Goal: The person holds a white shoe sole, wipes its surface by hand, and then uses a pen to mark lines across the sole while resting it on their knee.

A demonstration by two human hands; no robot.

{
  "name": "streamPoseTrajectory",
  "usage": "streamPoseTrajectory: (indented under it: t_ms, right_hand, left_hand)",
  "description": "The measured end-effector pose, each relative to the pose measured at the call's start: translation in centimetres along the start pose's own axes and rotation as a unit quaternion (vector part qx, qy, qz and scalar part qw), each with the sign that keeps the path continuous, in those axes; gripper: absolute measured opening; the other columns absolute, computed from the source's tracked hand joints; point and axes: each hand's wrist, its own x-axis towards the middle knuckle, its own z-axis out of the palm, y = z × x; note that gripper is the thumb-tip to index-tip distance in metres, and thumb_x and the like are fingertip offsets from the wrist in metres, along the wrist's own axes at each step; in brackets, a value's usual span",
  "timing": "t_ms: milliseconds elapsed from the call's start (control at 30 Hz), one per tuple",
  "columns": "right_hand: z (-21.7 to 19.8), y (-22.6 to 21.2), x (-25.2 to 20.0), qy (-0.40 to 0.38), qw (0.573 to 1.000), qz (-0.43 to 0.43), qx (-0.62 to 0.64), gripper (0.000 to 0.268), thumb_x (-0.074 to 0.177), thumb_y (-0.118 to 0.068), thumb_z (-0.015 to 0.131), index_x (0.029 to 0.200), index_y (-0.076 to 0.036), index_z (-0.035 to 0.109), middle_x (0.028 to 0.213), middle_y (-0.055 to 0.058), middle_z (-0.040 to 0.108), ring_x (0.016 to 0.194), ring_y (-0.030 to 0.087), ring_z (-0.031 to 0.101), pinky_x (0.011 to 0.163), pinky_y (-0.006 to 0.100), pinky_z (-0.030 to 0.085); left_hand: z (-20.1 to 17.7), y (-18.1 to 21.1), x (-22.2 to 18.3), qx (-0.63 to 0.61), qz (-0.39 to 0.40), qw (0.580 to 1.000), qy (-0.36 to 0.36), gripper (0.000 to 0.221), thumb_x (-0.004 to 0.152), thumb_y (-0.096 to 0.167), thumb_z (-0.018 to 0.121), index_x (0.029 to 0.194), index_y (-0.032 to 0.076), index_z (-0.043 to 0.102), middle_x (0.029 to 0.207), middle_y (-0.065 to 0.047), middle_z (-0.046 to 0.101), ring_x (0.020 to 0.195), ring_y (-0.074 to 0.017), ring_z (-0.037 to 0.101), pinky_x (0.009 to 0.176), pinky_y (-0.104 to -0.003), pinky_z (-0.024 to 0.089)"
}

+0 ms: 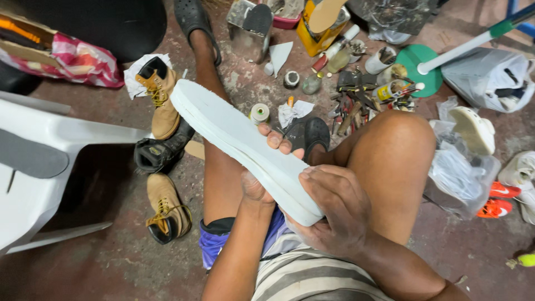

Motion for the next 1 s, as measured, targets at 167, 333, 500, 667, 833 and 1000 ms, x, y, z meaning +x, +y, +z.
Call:
streamPoseTrajectory:
  t_ms: [167,333,500,667,833,1000]
  right_hand:
    - [0.4,-0.3,0.3,0.019,0.999,-0.045,-0.004,0.054,0.077,-0.008,0.092,0.121,-0.001,0.061,0.116,0.011,0.06,0.108,0.031,0.064,0.091,0.042,0.058]
    - [0.7,-0.4,1.0,-0.009,0.999,-0.034,-0.001,0.06,0.076,-0.013,0.096,0.124,-0.001,0.061,0.12,0.01,0.059,0.11,0.031,0.062,0.096,0.045,0.055]
    - [1.1,0.1,1.4,-0.083,0.987,0.068,0.118,0.079,0.069,-0.026,0.097,0.131,0.0,0.056,0.133,0.017,0.059,0.121,0.037,0.06,0.105,0.047,0.05]
    - [1.6,1.5,2.4,-0.07,0.977,0.145,0.141,0.075,0.077,-0.018,0.09,0.14,0.001,0.054,0.14,0.019,0.06,0.129,0.035,0.062,0.11,0.042,0.051]
    - [2.3,2.1,2.0,-0.066,0.977,0.172,0.102,0.071,0.08,-0.019,0.087,0.14,0.0,0.055,0.137,0.017,0.061,0.126,0.033,0.063,0.108,0.04,0.051]
    - [2.3,3.0,2.0,-0.064,0.971,0.186,0.136,0.073,0.08,-0.018,0.086,0.142,0.0,0.052,0.135,0.017,0.06,0.125,0.033,0.065,0.107,0.038,0.052]
  left_hand:
    - [0.0,-0.9,0.8,-0.075,-0.01,0.997,-0.034,0.042,0.111,0.028,0.06,0.145,0.006,0.05,0.119,-0.012,0.059,0.121,-0.0314,0.058,0.118,-0.058,0.045]
    - [-0.1,-0.3,1.3,-0.11,-0.015,0.992,-0.053,0.045,0.112,0.028,0.057,0.147,0.003,0.048,0.12,-0.013,0.057,0.119,-0.0318,0.058,0.12,-0.057,0.043]
    - [-0.8,1.9,2.3,-0.171,-0.027,0.984,-0.037,0.032,0.12,0.018,0.05,0.144,-0.002,0.048,0.121,-0.014,0.056,0.122,-0.0313,0.058,0.12,-0.054,0.045]
    - [-1.0,1.1,0.8,0.082,0.054,0.989,0.113,0.035,0.111,0.013,0.051,0.144,0.001,0.05,0.128,-0.012,0.059,0.121,-0.0251,0.061,0.111,-0.04,0.051]
    - [-2.0,0.9,-0.2,0.108,0.031,0.971,0.209,0.031,0.112,0.019,0.051,0.135,-0.001,0.056,0.122,-0.014,0.068,0.114,-0.0262,0.065,0.101,-0.04,0.053]
    - [-1.4,0.5,0.0,0.166,0.071,0.928,0.325,0.033,0.107,0.021,0.05,0.134,0.004,0.057,0.12,-0.009,0.07,0.112,-0.0229,0.068,0.1,-0.04,0.055]
